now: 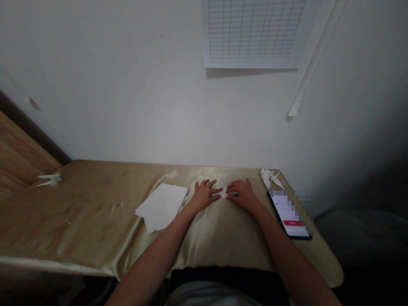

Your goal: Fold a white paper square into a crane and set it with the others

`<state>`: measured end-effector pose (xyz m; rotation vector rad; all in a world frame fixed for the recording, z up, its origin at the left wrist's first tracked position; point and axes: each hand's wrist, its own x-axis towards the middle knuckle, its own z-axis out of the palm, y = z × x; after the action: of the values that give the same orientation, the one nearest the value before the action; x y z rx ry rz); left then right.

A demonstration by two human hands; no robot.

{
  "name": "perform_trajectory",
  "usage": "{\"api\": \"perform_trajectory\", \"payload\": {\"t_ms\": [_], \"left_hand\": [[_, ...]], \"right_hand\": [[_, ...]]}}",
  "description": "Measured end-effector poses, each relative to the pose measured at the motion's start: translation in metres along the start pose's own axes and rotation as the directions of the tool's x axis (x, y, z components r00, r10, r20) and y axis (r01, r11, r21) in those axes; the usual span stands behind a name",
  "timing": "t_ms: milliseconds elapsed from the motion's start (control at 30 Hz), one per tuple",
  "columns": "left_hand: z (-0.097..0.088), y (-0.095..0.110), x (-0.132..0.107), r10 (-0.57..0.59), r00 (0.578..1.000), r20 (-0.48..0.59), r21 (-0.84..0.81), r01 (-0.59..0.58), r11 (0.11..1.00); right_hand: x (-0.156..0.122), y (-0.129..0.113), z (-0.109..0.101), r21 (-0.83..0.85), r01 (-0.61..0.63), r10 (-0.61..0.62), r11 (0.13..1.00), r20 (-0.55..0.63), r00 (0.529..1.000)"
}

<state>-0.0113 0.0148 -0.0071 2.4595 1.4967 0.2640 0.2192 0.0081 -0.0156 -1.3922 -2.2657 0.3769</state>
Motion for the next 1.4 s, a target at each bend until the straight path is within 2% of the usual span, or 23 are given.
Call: {"api": "perform_trajectory", "payload": {"t_ms": [100,233,400,800,1167,1400], "left_hand": [[0.002,-0.001,0.002,0.008,1.000,-0.018,-0.006,-0.008,1.000],[0.006,-0.004,0.005,0.020,0.995,-0.098,-0.049,-0.025,0.998],[0.011,-0.009,0.008,0.080,0.982,-0.169,-0.111,-0.100,0.989],[0.010,-0.005,0.007,0.015,0.987,-0.159,-0.119,-0.034,0.992],[0.008,-0.001,0.006,0.023,0.983,-0.182,-0.116,-0.044,0.992],[0.006,0.003,0.005,-0.017,0.981,-0.191,-0.142,-0.010,0.990]], "right_hand": [[0.001,0.003,0.000,0.000,0.021,-0.021,1.000,-0.008,1.000],[0.001,0.006,0.002,0.006,0.040,-0.040,0.999,-0.047,0.998],[0.000,0.007,0.005,0.002,0.061,-0.061,0.998,-0.067,0.996],[0.001,0.006,0.005,-0.022,0.085,-0.086,0.996,-0.047,0.995],[0.001,-0.002,0.005,-0.041,0.048,-0.049,0.998,-0.027,0.998],[0.000,-0.004,0.006,-0.016,-0.016,0.016,1.000,-0.002,1.000]]}}
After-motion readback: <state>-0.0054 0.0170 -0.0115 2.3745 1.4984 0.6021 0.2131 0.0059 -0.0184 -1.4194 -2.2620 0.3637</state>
